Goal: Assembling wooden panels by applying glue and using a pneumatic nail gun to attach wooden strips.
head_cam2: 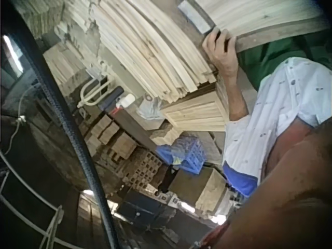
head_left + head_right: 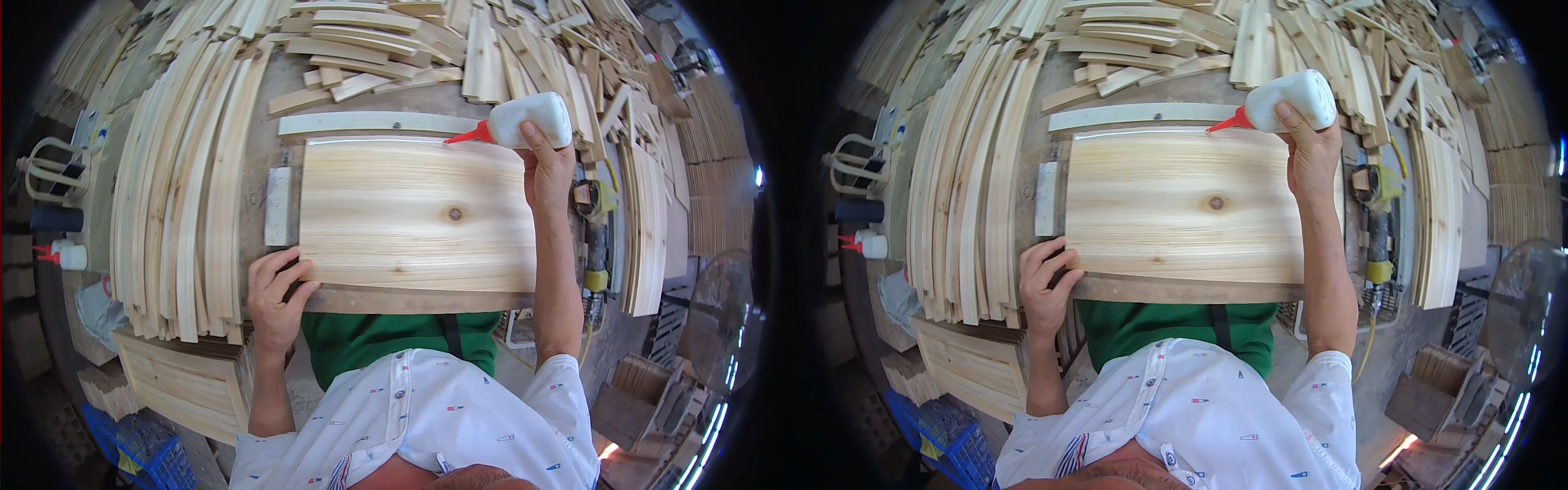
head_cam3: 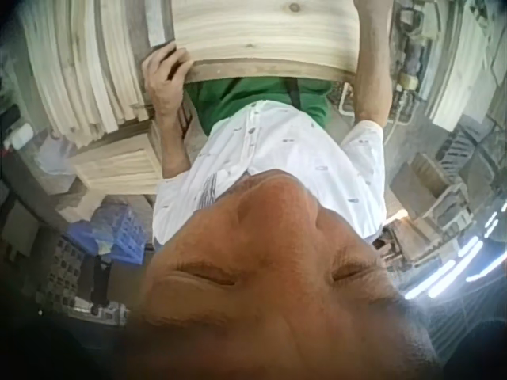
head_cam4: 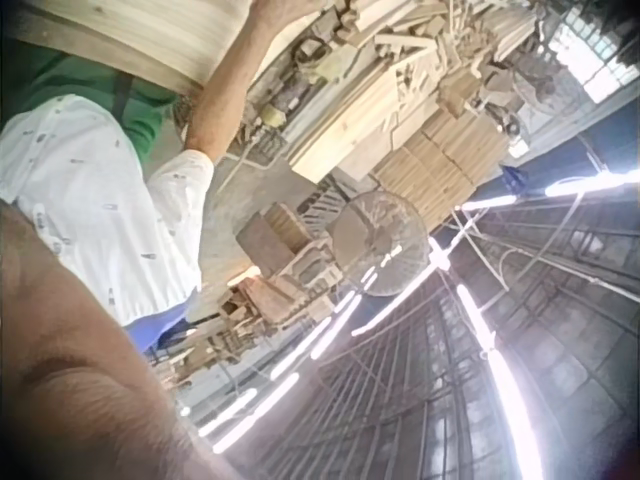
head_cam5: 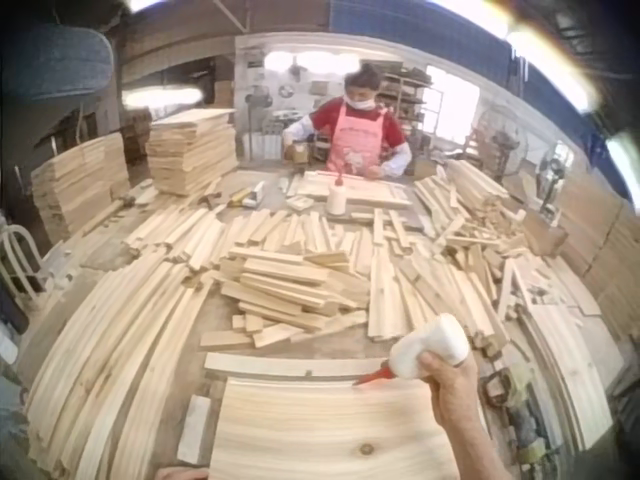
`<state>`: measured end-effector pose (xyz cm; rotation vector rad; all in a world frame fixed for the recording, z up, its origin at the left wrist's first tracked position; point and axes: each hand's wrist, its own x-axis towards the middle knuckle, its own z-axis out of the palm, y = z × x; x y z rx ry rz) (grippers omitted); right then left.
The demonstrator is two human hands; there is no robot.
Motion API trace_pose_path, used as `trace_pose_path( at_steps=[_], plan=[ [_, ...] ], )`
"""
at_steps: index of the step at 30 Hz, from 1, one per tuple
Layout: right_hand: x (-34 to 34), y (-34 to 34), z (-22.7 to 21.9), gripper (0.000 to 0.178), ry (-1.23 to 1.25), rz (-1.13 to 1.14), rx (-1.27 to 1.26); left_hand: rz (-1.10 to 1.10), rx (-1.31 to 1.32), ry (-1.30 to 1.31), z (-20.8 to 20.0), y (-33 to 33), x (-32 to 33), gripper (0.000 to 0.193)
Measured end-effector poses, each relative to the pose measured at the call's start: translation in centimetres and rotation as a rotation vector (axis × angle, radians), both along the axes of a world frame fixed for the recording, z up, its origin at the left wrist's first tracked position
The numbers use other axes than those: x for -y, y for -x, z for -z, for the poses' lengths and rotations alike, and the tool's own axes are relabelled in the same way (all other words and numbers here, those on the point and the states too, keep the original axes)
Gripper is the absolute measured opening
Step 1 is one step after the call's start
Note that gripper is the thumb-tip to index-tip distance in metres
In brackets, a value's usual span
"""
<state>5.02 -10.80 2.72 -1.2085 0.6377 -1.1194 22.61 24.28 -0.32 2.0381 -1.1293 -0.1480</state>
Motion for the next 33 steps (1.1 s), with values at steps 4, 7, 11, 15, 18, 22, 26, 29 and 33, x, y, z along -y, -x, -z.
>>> trace_pose_path(
  at_steps=[4,7,11,15,18,22,26,29,33],
  plan=[
    [1.8,3.8,-0.3,0.038,0.042,0.093,-0.049,-0.007,0.014,-0.016,0.0,0.1,0.0,0.034],
    [3.0,6.6,-0.5,0.038,0.083,0.179,-0.08,-0.005,0.003,-0.019,0.0,0.1,0.0,0.033],
    [3.8,9.6,-1.2,0.04,0.093,0.303,-0.169,0.01,-0.002,-0.029,-0.1,0.1,0.1,0.033],
    [4.5,11.2,-1.2,0.047,0.173,0.395,-0.175,0.0,-0.008,-0.054,0.2,0.2,-0.2,0.032],
    [4.5,11.8,-1.2,0.048,0.355,0.482,-0.311,-0.008,-0.015,-0.057,0.3,0.2,-0.2,0.03],
    [4.1,11.8,-1.4,0.055,0.396,0.546,-0.367,-0.019,-0.024,-0.075,0.1,0.4,-0.2,0.029],
    [3.6,12.4,-1.5,0.056,0.416,0.628,-0.441,0.003,-0.017,-0.064,0.3,0.3,-0.2,0.03],
    [2.6,12.3,-1.8,0.051,0.383,0.612,-0.426,0.002,-0.021,-0.057,0.4,0.2,-0.3,0.03],
    [0.7,12.7,-2.1,0.05,0.386,0.647,-0.439,0.012,-0.001,-0.045,0.6,0.1,-0.3,0.03]
  ],
)
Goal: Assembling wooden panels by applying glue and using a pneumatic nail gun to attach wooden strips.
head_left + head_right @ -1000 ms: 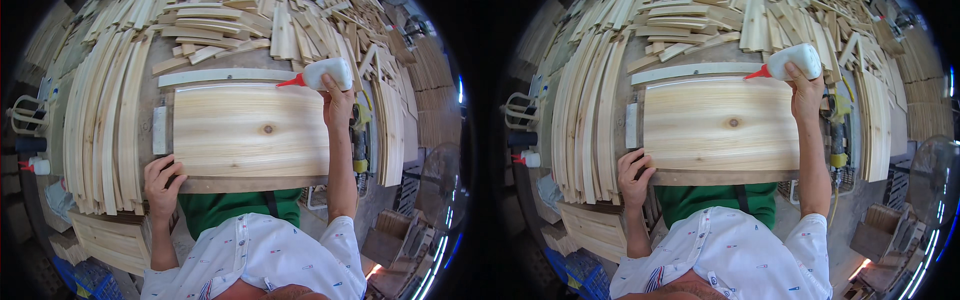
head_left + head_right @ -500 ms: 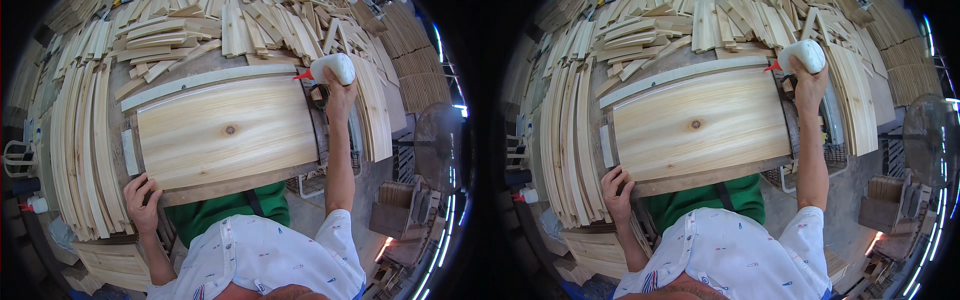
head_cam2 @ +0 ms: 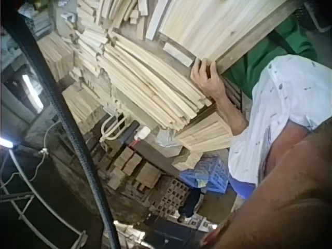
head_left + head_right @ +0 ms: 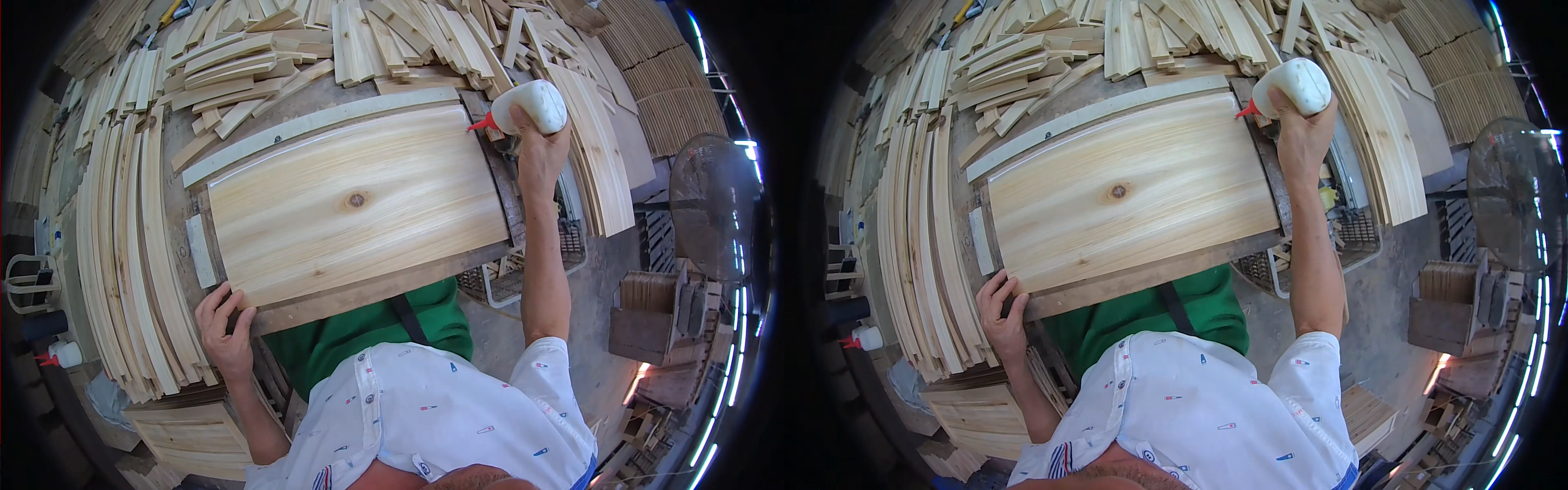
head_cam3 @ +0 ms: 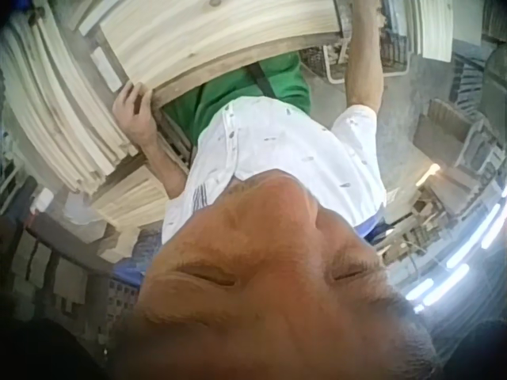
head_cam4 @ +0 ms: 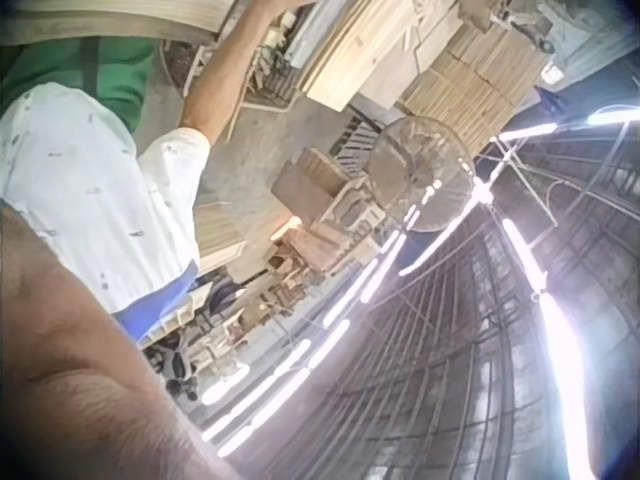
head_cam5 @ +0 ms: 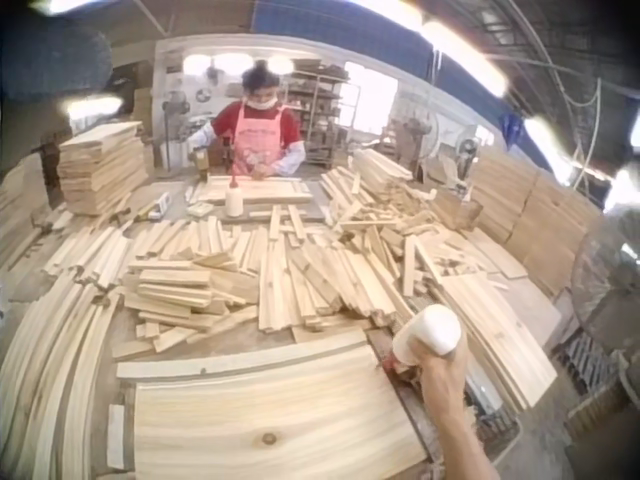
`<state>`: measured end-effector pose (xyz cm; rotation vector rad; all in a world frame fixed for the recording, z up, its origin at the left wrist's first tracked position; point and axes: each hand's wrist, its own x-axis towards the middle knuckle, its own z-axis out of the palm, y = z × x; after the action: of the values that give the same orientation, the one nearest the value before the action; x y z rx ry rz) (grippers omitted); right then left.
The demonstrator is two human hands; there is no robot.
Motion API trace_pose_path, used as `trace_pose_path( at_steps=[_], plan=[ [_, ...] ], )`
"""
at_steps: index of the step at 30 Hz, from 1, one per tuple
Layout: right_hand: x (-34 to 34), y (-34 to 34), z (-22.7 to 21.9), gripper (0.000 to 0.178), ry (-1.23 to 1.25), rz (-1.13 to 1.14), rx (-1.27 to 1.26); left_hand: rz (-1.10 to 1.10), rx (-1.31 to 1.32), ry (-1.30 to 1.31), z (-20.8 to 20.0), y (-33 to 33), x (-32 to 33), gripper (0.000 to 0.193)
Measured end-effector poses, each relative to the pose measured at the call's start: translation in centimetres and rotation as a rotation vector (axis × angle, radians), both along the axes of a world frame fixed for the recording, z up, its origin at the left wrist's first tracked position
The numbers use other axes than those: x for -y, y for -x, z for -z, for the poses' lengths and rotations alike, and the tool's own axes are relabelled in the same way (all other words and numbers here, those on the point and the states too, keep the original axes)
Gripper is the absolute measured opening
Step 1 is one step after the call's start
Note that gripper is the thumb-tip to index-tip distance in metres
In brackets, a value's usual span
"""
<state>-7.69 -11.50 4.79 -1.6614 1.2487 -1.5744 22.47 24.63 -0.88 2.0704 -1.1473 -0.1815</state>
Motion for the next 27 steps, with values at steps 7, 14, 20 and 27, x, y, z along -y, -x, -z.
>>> trace_pose_path(
  at_steps=[7,14,20,27],
  plan=[
    [-2.9,3.7,0.1,0.05,-0.085,-0.003,0.073,0.007,0.005,0.013,0.3,0.0,-0.1,0.031],
    [-7.0,8.3,-0.7,0.048,-0.211,-0.009,0.121,0.02,-0.013,0.011,0.4,0.2,0.0,0.029],
    [-10.6,10.8,-1.6,0.05,-0.278,0.03,0.063,0.016,-0.027,0.003,0.6,0.1,0.3,0.029],
    [-10.2,8.9,-1.5,0.044,-0.314,-0.171,0.314,-0.007,0.047,0.036,0.4,-0.6,-1.2,0.028]
  ],
)
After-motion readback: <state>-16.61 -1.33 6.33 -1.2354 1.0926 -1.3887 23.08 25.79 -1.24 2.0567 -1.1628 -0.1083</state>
